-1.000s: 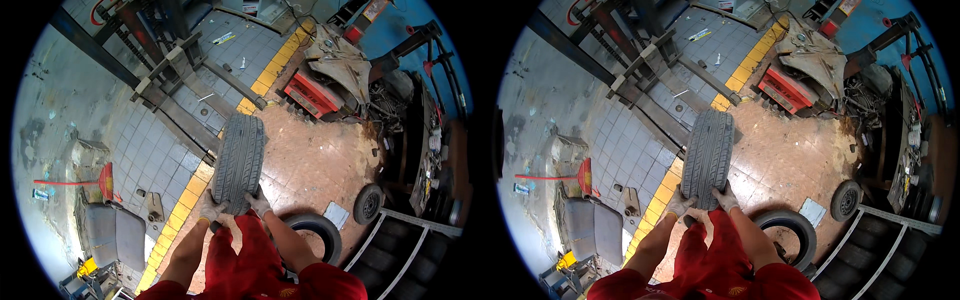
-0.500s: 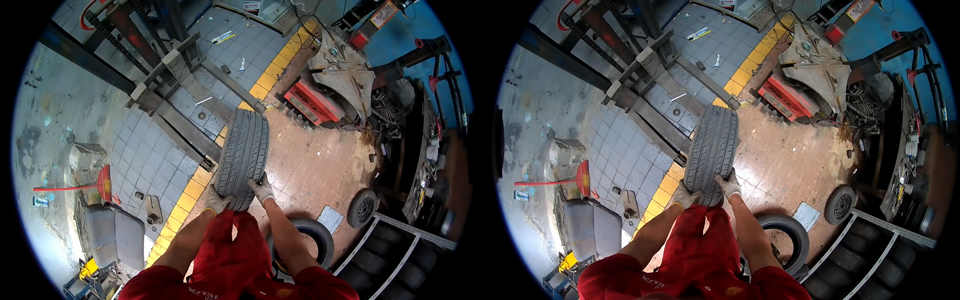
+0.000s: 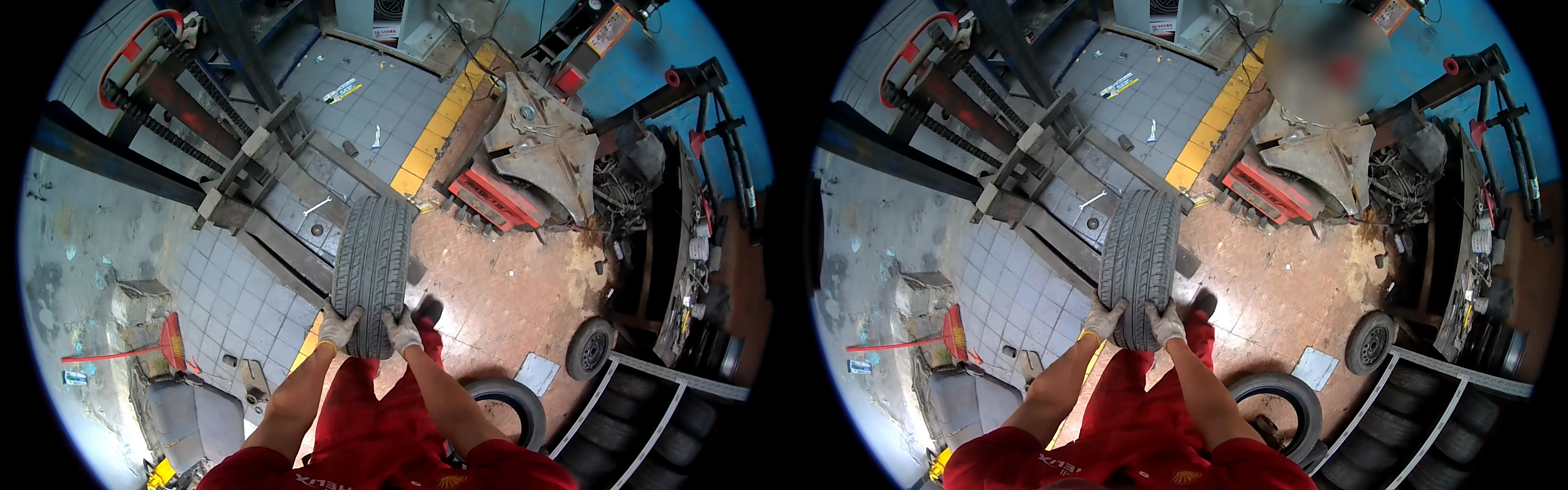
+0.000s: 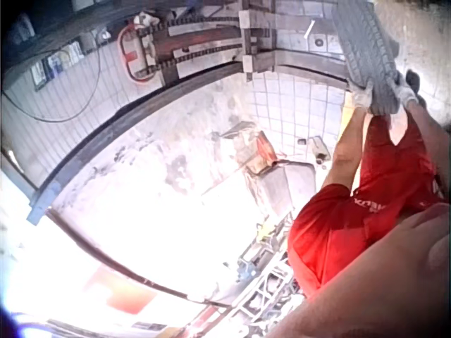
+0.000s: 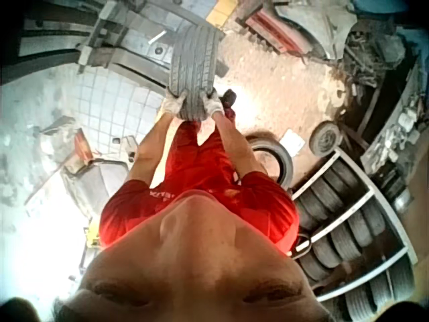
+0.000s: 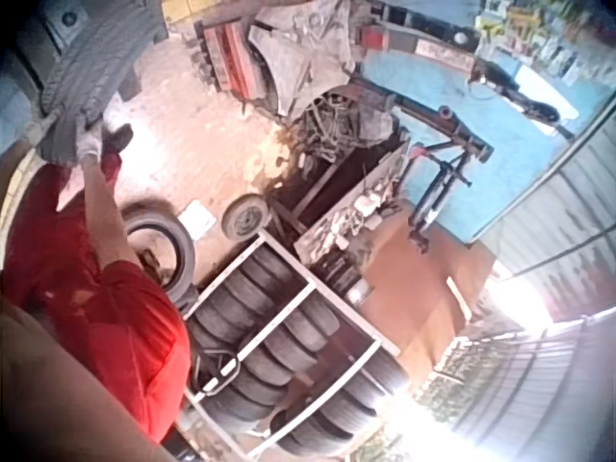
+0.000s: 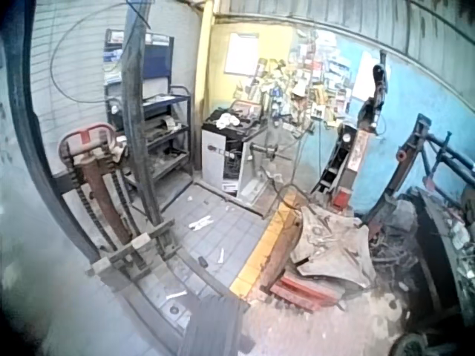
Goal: The person removes a car tire from a vehicle using a lug wrench and carries it to a tire changing machine. They then secure the tire to the machine using a clamp and use a power tool to remove the tire bead from the rim.
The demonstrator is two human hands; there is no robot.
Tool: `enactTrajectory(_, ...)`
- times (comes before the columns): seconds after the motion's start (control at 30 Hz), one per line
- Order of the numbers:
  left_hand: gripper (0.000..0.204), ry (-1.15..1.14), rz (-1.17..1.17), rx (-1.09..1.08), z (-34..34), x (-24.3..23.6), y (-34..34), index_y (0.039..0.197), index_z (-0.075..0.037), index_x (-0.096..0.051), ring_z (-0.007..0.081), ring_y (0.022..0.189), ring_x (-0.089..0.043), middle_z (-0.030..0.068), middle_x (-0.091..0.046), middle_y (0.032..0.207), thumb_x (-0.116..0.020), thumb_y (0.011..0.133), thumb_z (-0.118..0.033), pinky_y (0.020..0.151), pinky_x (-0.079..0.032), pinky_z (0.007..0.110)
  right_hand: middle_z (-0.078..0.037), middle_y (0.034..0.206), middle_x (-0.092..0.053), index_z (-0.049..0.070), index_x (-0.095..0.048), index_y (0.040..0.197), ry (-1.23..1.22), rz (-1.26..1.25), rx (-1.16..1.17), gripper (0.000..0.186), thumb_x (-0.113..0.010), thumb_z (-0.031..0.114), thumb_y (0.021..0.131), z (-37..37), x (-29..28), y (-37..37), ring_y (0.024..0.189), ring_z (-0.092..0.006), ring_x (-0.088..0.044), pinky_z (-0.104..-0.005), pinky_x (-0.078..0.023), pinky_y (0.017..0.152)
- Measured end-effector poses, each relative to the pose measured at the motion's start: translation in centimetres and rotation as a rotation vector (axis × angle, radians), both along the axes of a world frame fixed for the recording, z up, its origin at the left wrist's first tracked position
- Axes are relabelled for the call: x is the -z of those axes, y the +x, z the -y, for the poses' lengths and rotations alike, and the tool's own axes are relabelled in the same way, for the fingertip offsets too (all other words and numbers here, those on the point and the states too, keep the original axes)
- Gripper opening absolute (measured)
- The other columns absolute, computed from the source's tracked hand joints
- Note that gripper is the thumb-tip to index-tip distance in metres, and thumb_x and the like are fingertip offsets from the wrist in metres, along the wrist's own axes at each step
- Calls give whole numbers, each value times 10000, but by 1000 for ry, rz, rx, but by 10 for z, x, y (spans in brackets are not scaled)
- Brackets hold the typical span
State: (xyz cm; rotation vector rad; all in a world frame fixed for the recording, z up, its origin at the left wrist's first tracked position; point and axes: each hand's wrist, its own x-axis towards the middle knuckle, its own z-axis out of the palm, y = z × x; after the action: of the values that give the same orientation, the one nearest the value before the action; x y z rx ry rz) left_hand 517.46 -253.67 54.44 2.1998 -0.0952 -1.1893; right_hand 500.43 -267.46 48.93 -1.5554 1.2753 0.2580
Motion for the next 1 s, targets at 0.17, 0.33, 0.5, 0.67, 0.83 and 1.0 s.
enactTrajectory(0.17, 1334, 51, 76, -73, 38, 14, 8, 1670, 87, -155, 449, 1527, -421, 364, -383, 1644, -808, 799, -684, 1253, -370, 433, -327, 1482, -588, 7, -379, 1604, -16, -100, -167, 996, -538, 763, 977, 58, -13, 20, 1403, -473, -553, -484, -467, 1154)
enactTrajectory(0.33, 1306, 175, 195, -57, 174, -30, 33, 1643, 92, -252, 490, 1501, -433, 381, -413, 1613, -784, 786, -738, 1252, -367, 455, -334, 1488, -582, 4, -414, 1590, -36, -17, -111, 971, -495, 766, 992, 173, -2, 49, 1434, -462, -527, -472, -458, 1161)
enactTrajectory(0.5, 1138, -25, 181, -164, 260, -23, 78, 1625, 81, -321, 454, 1432, -542, 364, -548, 1516, -752, 859, -642, 1195, -437, 444, -281, 1559, -550, 41, -316, 1665, 86, 147, -92, 977, -589, 696, 993, 269, -37, 72, 1486, -417, -496, -423, -426, 1195)
enactTrajectory(0.67, 1029, -104, 65, -149, 199, 68, 46, 1602, 34, -408, 372, 1348, -635, 293, -647, 1438, -754, 872, -603, 1122, -494, 430, -292, 1613, -481, -67, -166, 1675, 243, 177, -150, 1252, -710, 741, 889, 246, 6, 22, 1533, -395, -442, -398, -377, 1254)
enactTrajectory(0.83, 1070, 4, 139, -304, 261, 25, 73, 1521, 127, -468, 384, 1343, -633, 316, -646, 1427, -714, 882, -695, 1121, -490, 422, -312, 1471, -605, -55, -509, 1498, 107, 92, -189, 1055, -671, 779, 871, 306, -49, 78, 1403, -440, -565, -474, -459, 1166)
enactTrajectory(1.0, 1258, 249, 185, -291, 345, 2, 124, 1533, 188, -417, 470, 1468, -504, 394, -540, 1511, -577, 860, -863, 1215, -391, 447, -308, 1397, -656, 0, -528, 1482, -10, -54, -133, 1079, -579, 875, 853, 356, -49, 137, 1326, -468, -619, -501, -501, 1114)
